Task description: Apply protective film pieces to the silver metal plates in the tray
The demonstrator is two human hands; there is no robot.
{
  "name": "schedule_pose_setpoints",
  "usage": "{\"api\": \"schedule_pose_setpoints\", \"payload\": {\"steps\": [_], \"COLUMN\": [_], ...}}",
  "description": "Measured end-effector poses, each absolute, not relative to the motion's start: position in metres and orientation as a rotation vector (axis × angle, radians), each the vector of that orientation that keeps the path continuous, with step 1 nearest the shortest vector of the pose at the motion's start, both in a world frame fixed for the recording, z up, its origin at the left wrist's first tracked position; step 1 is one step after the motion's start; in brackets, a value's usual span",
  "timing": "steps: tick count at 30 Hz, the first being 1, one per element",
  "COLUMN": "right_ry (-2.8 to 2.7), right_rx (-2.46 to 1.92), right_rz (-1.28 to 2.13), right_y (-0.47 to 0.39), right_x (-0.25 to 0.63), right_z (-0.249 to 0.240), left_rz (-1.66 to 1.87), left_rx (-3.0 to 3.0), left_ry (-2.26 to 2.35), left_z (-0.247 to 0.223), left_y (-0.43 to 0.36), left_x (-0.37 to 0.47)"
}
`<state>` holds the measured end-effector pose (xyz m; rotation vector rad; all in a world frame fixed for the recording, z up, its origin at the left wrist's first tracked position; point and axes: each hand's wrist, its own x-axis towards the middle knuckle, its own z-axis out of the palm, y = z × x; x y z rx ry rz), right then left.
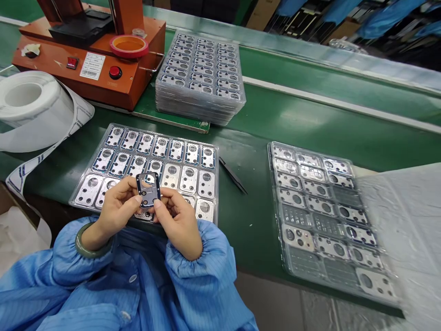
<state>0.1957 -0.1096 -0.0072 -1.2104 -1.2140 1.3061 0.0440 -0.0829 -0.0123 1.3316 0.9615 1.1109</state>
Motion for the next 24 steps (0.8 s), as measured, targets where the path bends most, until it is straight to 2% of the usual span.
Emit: {"api": "schedule_pose_setpoints", "payload": {"steps": [24], "right_ry": [-1.225], "right_rx": [-1.231], "right_rz": [1.289], "right_y": [-0.1098], "right_x": [0.1947], "right_z": [-0.0072], "left_rz": [1.057], "left_rx": [1.318], "left_ry": [0.967], "left_z": [-0.0058], "left_y": [-0.0787], "left_x": [0.0432]}}
